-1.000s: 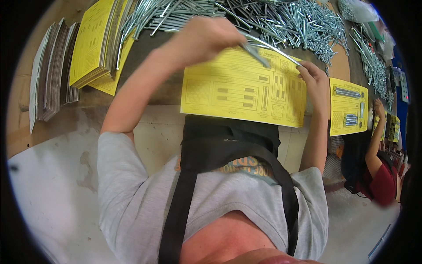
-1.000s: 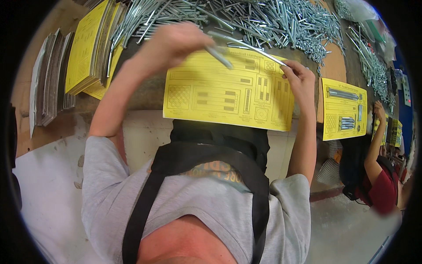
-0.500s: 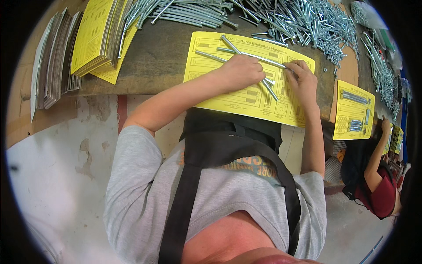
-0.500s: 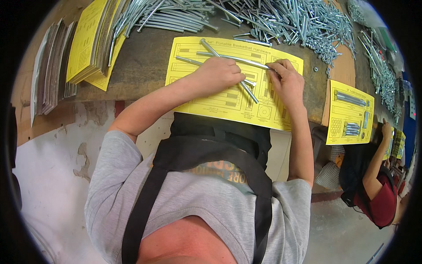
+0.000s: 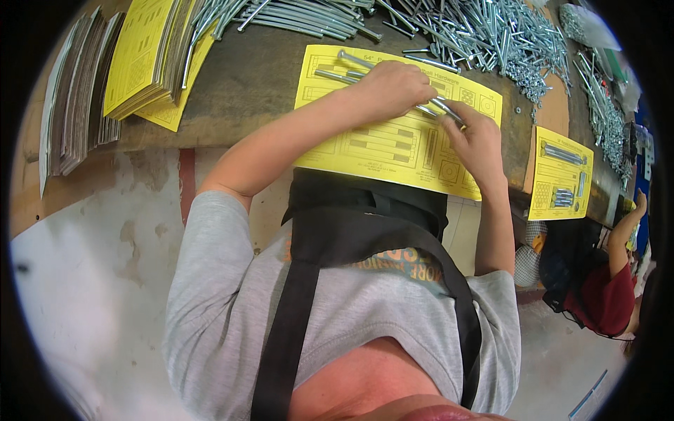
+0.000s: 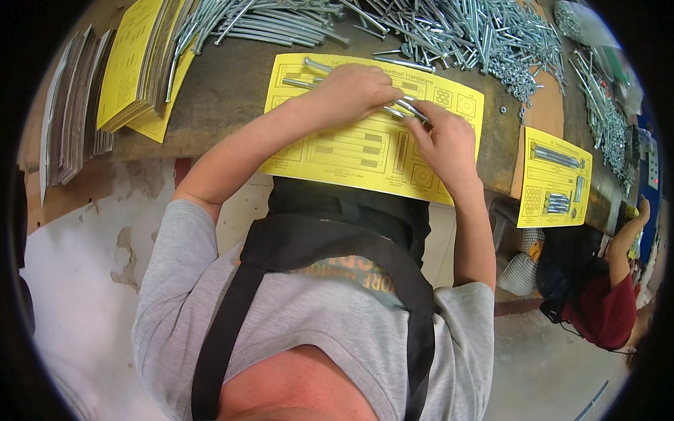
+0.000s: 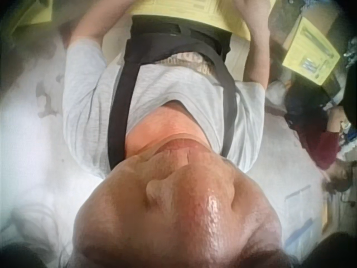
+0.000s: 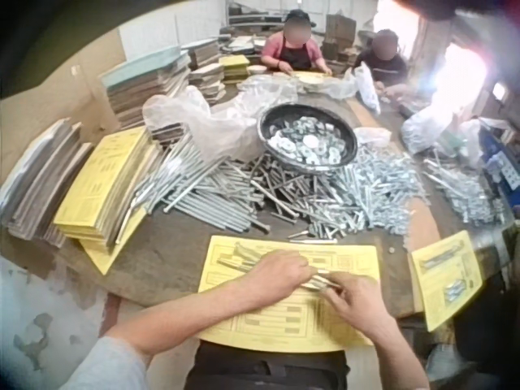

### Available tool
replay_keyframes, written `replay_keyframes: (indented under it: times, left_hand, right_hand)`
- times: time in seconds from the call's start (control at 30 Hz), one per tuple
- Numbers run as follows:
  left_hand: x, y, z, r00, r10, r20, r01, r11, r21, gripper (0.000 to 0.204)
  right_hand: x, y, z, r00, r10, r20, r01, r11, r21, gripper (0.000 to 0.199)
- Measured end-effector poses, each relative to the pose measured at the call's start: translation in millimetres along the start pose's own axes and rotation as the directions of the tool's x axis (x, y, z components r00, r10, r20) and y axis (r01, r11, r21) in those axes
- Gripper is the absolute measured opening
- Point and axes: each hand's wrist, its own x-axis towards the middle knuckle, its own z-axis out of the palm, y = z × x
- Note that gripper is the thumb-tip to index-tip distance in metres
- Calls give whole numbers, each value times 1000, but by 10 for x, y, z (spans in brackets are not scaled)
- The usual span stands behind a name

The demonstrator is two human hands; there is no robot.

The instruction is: The person sorts metal fasteners from a bulk pile on a table and places them into designated slots on yellow cardboard templates. The person repeatedly picks up bolts, nuts, and washers, arranges them on the template, and moves completed templates aside.

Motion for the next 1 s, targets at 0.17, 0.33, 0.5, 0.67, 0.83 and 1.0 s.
replay_keyframes:
  times: [0.17,0.33,0.5,0.67,0.83,1.0]
  left_hand:
    - [136,-228,-89,978,-125,168,133,990,-39,11]
    - [-216,-169,-144,996,-85,6,84,991,102,16]
    - [-238,-16,-89,985,-111,131,72,961,267,16]
    - [-398,132,-611,985,-168,38,169,985,-22,10]
    - [-834,78,-1127,752,-659,-7,363,422,-831,3]
    - [-828,96,-523,661,-721,210,461,168,-872,13]
  right_hand:
    - [342,225,187,937,-294,-186,260,947,-188,17]
    - [463,442,275,958,-273,-83,261,957,-128,17]
    - [473,434,329,960,-259,-102,239,955,-173,17]
    - [349,527,140,932,-140,-336,182,978,99,16]
    - [96,636,7,909,178,-377,-138,982,133,19]
    - [42,590,114,925,293,-243,-282,956,77,25]
